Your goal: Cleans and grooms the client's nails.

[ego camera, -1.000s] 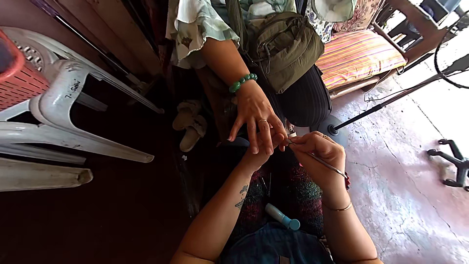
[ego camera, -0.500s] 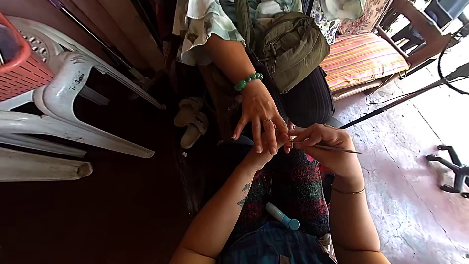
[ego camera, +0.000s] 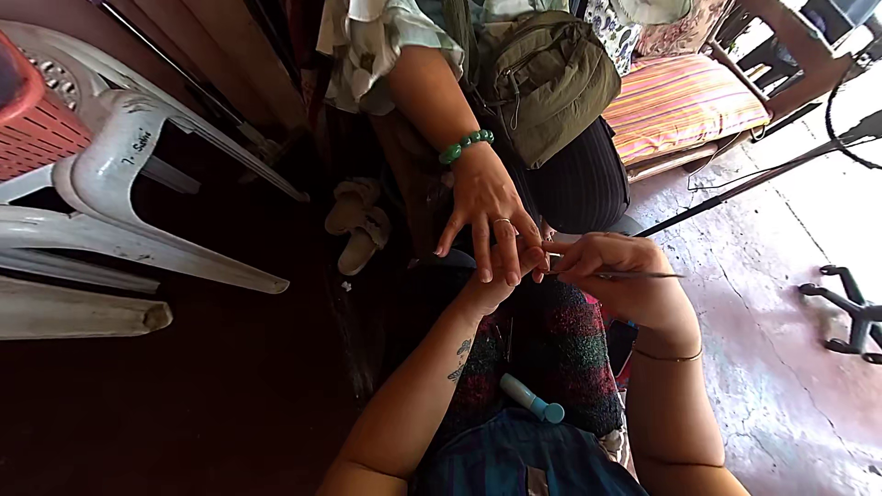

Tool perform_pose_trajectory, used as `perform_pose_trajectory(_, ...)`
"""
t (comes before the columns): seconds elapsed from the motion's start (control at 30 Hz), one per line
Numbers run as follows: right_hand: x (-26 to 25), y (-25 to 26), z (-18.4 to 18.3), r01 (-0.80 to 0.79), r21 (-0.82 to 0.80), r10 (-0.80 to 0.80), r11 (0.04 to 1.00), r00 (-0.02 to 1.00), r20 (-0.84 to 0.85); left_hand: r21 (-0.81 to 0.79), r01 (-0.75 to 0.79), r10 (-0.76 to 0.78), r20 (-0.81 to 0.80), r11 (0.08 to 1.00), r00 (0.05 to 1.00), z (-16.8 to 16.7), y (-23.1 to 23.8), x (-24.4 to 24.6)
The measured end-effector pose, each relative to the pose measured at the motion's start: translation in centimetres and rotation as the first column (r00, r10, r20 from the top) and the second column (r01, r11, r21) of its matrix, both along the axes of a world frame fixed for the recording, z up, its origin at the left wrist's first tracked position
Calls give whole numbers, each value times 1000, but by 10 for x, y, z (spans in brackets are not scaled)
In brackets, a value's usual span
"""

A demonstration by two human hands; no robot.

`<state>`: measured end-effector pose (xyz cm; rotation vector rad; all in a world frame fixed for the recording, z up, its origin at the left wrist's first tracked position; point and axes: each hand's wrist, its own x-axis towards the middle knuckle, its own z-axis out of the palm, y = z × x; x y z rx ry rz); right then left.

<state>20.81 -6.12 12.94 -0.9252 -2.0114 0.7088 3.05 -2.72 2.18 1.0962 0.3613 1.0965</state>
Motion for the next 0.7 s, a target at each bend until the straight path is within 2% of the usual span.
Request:
perform_pose_trajectory(0.07, -3, -1, -1, 46, 0, -46, 999, 998, -32, -7, 14, -14, 18, 1000, 1000, -1, 1, 1)
perform_pose_trajectory(0.17, -3, -3, 2, 33, 25, -34, 999, 997, 70, -7, 24, -23, 27, 1000, 999, -1, 1, 0)
perform_pose_trajectory(0.27, -5, -2, 3, 54, 49, -57, 997, 997, 54, -10, 24, -24, 22, 1000, 999, 0, 1, 0)
perform_pose_trajectory(0.37, -7, -3, 8, 48, 94, -65, 994, 982, 178, -11, 16, -16, 4, 1000, 1000, -1, 1, 0)
perform_pose_trajectory(0.47, -9, -4, 11, 56, 108, -74, 993, 983, 171, -19, 25, -25, 5, 1000, 1000, 2, 0, 0)
perform_pose_trajectory(0.6, -10, -7, 11, 57, 123, -87, 991, 962, 259, -25, 8, -9, -37, 1000, 999, 3, -1, -1)
perform_pose_trajectory(0.7, -14, -8, 12, 115, 128, -142, 985, 963, 229, -27, 4, -5, -20, 1000, 1000, 3, -1, -1)
